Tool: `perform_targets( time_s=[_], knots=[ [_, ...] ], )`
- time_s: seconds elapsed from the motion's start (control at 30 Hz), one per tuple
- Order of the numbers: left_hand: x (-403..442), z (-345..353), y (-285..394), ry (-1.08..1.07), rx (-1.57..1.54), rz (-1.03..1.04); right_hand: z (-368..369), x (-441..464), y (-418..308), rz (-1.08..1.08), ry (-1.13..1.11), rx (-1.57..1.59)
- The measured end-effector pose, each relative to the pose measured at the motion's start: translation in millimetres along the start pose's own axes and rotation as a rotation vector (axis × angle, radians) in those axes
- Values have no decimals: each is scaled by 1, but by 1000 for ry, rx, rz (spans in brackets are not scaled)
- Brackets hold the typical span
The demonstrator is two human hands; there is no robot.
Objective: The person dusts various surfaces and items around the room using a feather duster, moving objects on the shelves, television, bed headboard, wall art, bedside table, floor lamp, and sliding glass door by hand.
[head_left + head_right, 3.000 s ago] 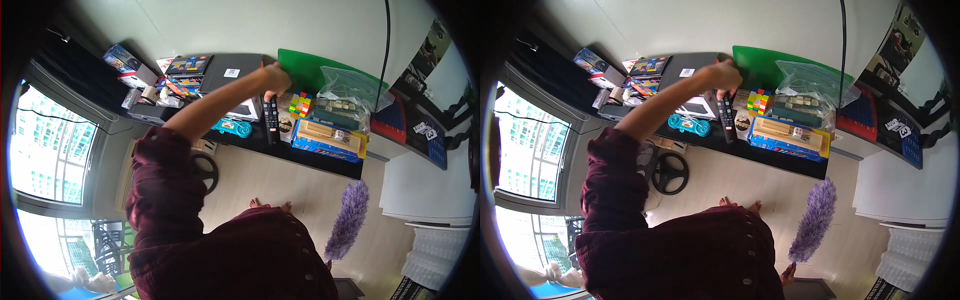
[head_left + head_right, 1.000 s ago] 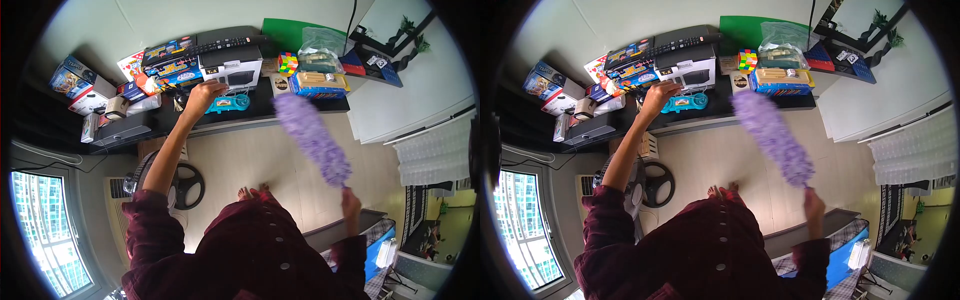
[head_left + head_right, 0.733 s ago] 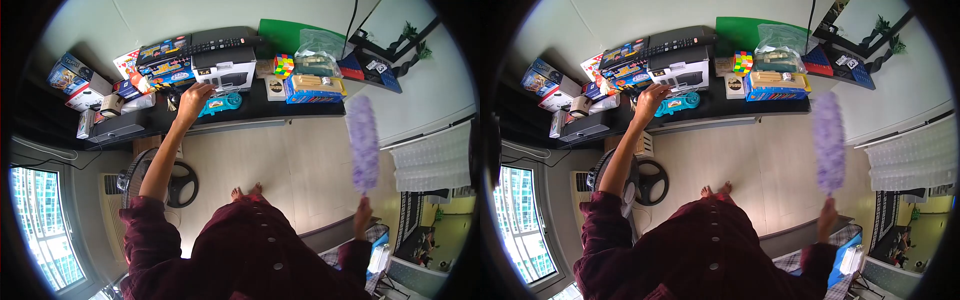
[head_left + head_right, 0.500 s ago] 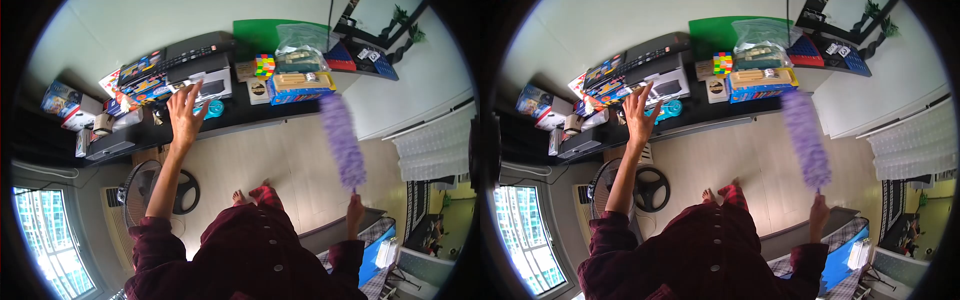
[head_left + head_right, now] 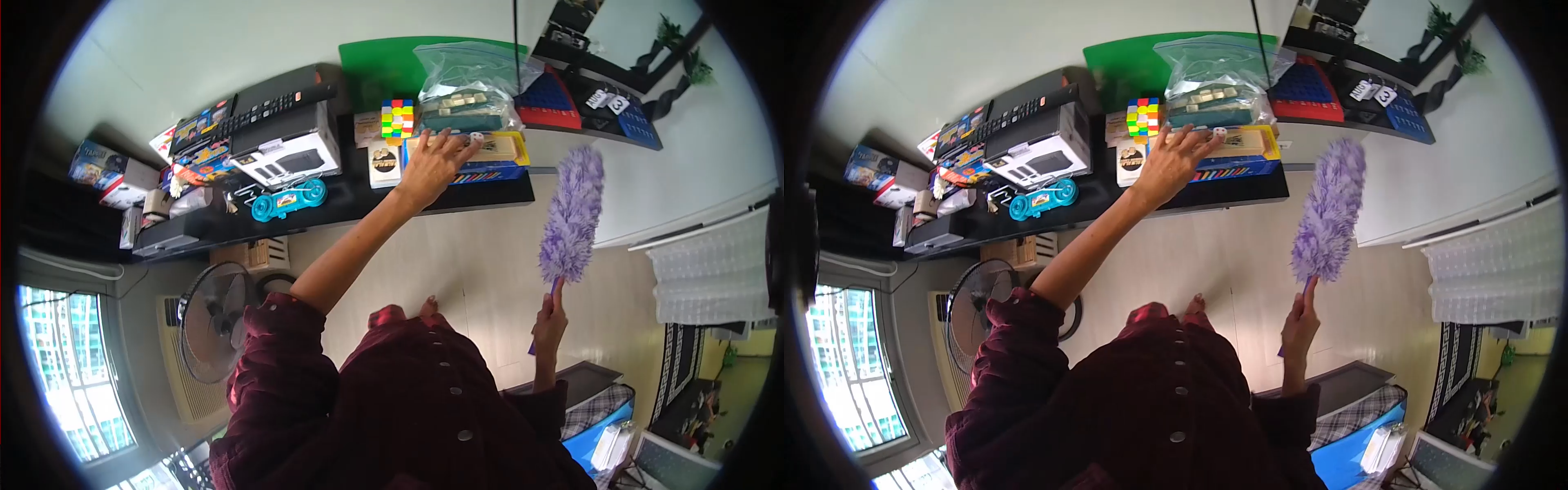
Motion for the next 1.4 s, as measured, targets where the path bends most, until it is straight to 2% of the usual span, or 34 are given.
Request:
perform_targets(
  time_s=[0.1,0.13,0.2,0.27,0.3,0.33,0.37,0.4,0.43,0.47,0.5,0.57,0.63,0.67,0.73,0.8,0.83,0.87,0.93,1.0,1.07,1.13,1.2,1.27,1.3,1.33,1.4],
  knots=[
    [-1,-7,3,85,51,-8,35,-32,6,-262,-51,-97],
    [-5,-12,1,76,70,-22,35,-27,21,-280,-68,-90],
    [-16,-42,0,181,-142,-70,27,5,69,25,-103,62],
    [-53,-91,-13,309,-169,-206,0,-5,65,255,-47,268],
    [-87,-104,-31,411,-174,-250,-9,-9,74,205,60,228],
    [-119,-123,-45,514,-128,-382,-18,-22,83,85,161,177],
    [-159,-139,-61,473,55,-526,-26,-36,92,-28,271,118],
    [-191,-148,-79,424,129,-631,-23,-53,101,-116,272,18],
    [-212,-159,-95,384,232,-584,-20,-70,112,-208,278,-77],
    [-233,-159,-110,281,218,-619,-8,-87,123,-197,179,-207],
    [-244,-159,-119,224,172,-533,9,-103,122,-149,6,-320],
    [-257,-148,-131,119,86,-362,39,-145,111,-239,-198,-399],
    [-259,-136,-136,72,51,-283,55,-178,98,-494,-279,-361],
    [-262,-130,-140,65,-6,-264,56,-184,87,-497,-282,-363],
    [-260,-120,-150,-36,-164,-255,63,-197,58,-603,-328,-631],
    [-251,-141,-149,170,-198,-146,69,-197,22,-685,-227,-388],
    [-249,-153,-150,192,-228,-143,77,-193,3,-585,-285,-145],
    [-248,-167,-152,211,-260,-140,88,-196,-22,-434,-354,-161],
    [-245,-200,-151,274,-304,-121,115,-222,-56,-428,-428,-274],
    [-245,-226,-155,280,-276,-121,125,-265,-99,-612,-414,-341],
    [-248,-250,-158,329,-322,-114,119,-281,-112,-658,-446,-356],
    [-253,-273,-160,340,-263,-48,101,-274,-104,-585,-439,-264],
    [-257,-282,-165,324,-334,-74,102,-265,-108,-358,-374,-383],
    [-257,-277,-165,344,-331,-27,139,-283,-102,-443,-513,-435],
    [-256,-273,-162,354,-324,23,150,-301,-106,-562,-546,-362],
    [-255,-268,-161,358,-366,29,149,-319,-120,-667,-541,-443],
    [-256,-260,-159,331,-424,-25,132,-324,-125,-697,-493,-435]
  ],
)
Point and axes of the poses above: each hand's wrist, its own x-axis towards the middle knuckle, its own z-axis out of the palm, y = z × x, the point moved 7 cm from there along x, towards the middle knuckle, and after that the axes turned 15 degrees about z, right-handed, at the moved point
